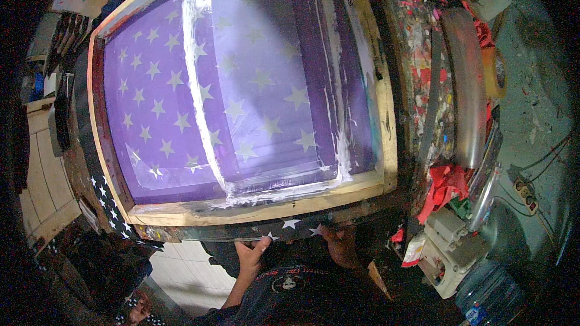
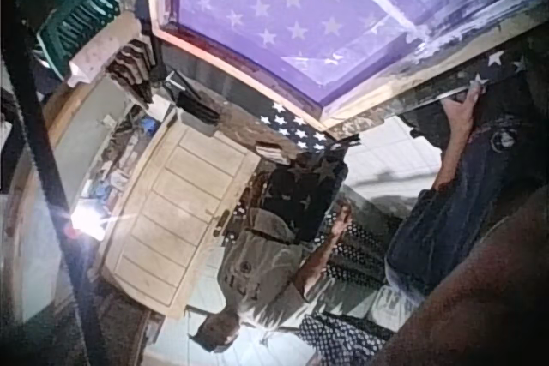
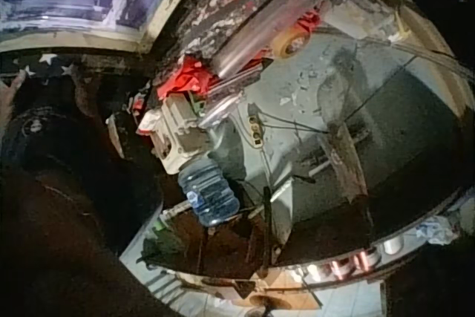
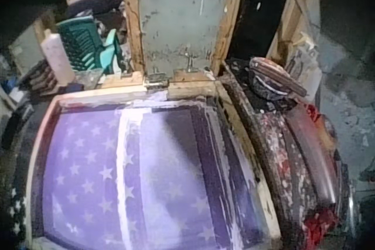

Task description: The person aligns a black fabric with white stars under a screen printing frame, then uses a squeegee to pull white ink across the mesh to transfer the star pattern onto the fabric. The person repeats the alignment and squeegee strokes on the same fabric piece.

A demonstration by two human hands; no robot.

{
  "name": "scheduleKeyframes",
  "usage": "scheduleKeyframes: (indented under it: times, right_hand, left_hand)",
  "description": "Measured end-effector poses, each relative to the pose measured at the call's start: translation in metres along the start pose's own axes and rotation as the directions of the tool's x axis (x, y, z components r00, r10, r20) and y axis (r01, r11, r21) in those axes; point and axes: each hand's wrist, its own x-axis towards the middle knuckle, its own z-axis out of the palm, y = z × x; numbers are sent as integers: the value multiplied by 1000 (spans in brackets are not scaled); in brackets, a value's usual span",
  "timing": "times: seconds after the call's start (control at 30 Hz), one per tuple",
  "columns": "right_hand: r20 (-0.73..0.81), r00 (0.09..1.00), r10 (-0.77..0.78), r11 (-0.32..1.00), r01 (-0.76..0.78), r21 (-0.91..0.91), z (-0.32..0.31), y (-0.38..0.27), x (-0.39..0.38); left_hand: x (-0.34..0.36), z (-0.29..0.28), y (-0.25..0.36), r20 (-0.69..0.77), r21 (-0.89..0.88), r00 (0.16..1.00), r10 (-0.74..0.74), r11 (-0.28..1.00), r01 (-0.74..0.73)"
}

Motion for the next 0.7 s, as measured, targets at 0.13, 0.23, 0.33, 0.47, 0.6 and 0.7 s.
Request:
scheduleKeyframes:
  times: [0.13, 0.23, 0.33, 0.47, 0.6, 0.7]
  right_hand:
    - [-17, 999, -50, 997, 51, 60, 5, 0, -1]
    - [-20, 998, -55, 998, 56, 24, 2, 1, -2]
    - [-24, 999, -42, 999, 41, -18, 5, -1, -3]
    - [7, 998, -59, 991, 59, -119, -2, 1, 0]
    - [-29, 996, -80, 977, 73, -203, -8, 8, 1]
    - [-29, 997, -68, 986, 63, -155, -11, 11, 0]
  left_hand:
    - [1, -2, -2, 19, -6, 1000, 6, 1000, -6]
    - [-1, 0, -1, 20, -37, 1000, 2, 999, -1]
    - [0, -1, -2, 22, -22, 1000, 6, 1000, -5]
    - [0, 3, 2, 0, -38, 1000, 2, 999, -2]
    - [1, 1, 0, 8, -1, 999, 31, 1000, -31]
    - [2, 2, 1, 14, -14, 1000, 28, 1000, -28]
